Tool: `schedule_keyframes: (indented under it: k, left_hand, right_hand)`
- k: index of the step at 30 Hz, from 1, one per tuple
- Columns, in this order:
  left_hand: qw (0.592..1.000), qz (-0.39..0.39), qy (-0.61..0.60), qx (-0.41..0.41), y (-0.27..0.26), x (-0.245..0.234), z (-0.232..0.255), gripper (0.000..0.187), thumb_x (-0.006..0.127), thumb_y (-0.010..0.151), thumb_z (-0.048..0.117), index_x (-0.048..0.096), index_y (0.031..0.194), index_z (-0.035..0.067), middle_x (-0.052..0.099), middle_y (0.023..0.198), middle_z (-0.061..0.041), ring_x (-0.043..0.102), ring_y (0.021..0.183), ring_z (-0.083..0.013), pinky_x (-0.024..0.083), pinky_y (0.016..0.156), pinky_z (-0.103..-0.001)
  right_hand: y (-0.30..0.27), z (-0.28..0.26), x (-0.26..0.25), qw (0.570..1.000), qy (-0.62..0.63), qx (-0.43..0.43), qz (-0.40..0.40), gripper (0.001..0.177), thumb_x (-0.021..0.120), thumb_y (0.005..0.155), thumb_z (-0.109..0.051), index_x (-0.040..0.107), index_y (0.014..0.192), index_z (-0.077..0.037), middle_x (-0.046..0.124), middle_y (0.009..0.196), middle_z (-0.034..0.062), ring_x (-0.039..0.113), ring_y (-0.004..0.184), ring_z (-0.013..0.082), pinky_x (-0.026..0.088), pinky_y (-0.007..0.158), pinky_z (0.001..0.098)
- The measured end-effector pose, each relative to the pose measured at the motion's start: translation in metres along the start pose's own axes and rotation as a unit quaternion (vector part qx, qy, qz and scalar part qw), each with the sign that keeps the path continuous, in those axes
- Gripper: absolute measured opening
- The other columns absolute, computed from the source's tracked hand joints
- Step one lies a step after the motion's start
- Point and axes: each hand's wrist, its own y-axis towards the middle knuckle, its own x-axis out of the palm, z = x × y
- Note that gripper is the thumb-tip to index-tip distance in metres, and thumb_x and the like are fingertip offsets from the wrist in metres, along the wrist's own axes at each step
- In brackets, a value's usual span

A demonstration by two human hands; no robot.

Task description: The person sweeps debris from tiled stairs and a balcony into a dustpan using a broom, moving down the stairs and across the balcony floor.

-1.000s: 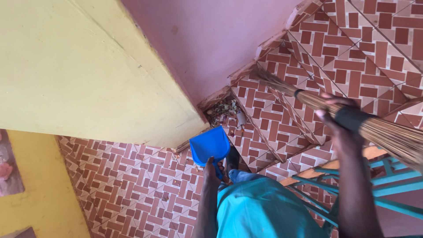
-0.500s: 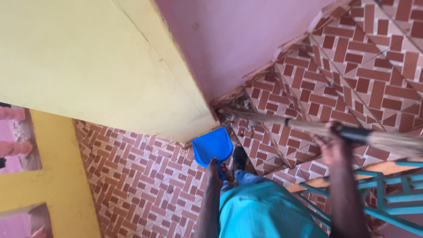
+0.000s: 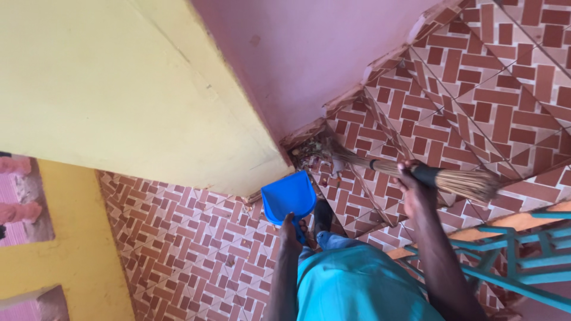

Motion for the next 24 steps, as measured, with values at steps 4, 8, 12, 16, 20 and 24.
schedule_keyframes:
  k: [4, 8, 12, 16, 20, 24]
  left_hand:
    - [1.0, -0.002, -0.004, 0.0, 0.002, -0.003, -0.003, 0.028, 0.053, 0.101, 0.039, 0.055, 0.094, 0.012, 0.056, 0.065, -0.002, 0.053, 0.053, -0.0151, 0.042, 0.047, -0.031]
    - [1.0, -0.012, 0.003, -0.012, 0.002, -0.003, -0.007, 0.027, 0.053, 0.101, 0.039, 0.056, 0.094, 0.013, 0.055, 0.065, -0.002, 0.054, 0.053, -0.0149, 0.043, 0.048, -0.031]
    - [1.0, -0.026, 0.006, -0.01, 0.0, -0.001, -0.004, 0.026, 0.052, 0.101, 0.038, 0.056, 0.094, 0.013, 0.056, 0.066, -0.001, 0.053, 0.054, -0.0137, 0.042, 0.048, -0.03]
    - [0.998, -0.054, -0.013, -0.025, 0.007, 0.008, -0.001, 0.029, 0.052, 0.101, 0.041, 0.056, 0.094, 0.013, 0.056, 0.066, 0.001, 0.053, 0.054, -0.0122, 0.042, 0.047, -0.03]
    - [0.999, -0.035, 0.002, -0.003, 0.002, 0.022, 0.002, 0.025, 0.053, 0.1, 0.037, 0.057, 0.094, 0.014, 0.056, 0.066, -0.001, 0.054, 0.055, -0.0148, 0.042, 0.048, -0.032]
    - [0.999, -0.006, 0.023, -0.028, 0.003, 0.029, 0.002, 0.027, 0.054, 0.101, 0.039, 0.058, 0.093, 0.012, 0.057, 0.066, -0.003, 0.055, 0.054, -0.0155, 0.044, 0.05, -0.032]
  right_hand:
    - [-0.03, -0.061, -0.006, 0.997, 0.002, -0.006, -0.073, 0.019, 0.076, 0.09, -0.008, 0.064, 0.104, -0.013, 0.067, 0.128, 0.0084, 0.068, 0.119, 0.0211, 0.063, 0.094, 0.0464]
    - [-0.051, -0.098, -0.008, 0.996, -0.028, -0.063, -0.064, 0.025, 0.079, 0.088, -0.012, 0.064, 0.108, -0.016, 0.067, 0.132, 0.0092, 0.064, 0.129, 0.025, 0.056, 0.107, 0.0525]
    - [-0.042, -0.075, -0.032, 0.969, -0.149, -0.193, -0.047, 0.034, 0.081, 0.09, -0.008, 0.062, 0.118, -0.016, 0.065, 0.14, 0.0089, 0.06, 0.137, 0.0215, 0.048, 0.12, 0.0448]
    - [-0.026, -0.017, -0.05, 0.988, -0.045, -0.149, -0.013, 0.037, 0.083, 0.091, -0.007, 0.062, 0.121, -0.014, 0.065, 0.125, 0.0062, 0.062, 0.121, 0.0213, 0.039, 0.113, 0.0551]
    - [-0.045, -0.034, -0.053, 0.999, 0.024, 0.009, 0.042, 0.029, 0.079, 0.085, -0.008, 0.065, 0.109, -0.017, 0.071, 0.115, 0.0021, 0.069, 0.114, 0.0193, 0.06, 0.098, 0.0492]
    - [-0.074, -0.081, -0.037, 0.999, 0.05, -0.011, -0.012, 0.015, 0.075, 0.091, -0.011, 0.065, 0.103, -0.012, 0.072, 0.115, 0.0107, 0.072, 0.115, 0.0263, 0.064, 0.097, 0.0538]
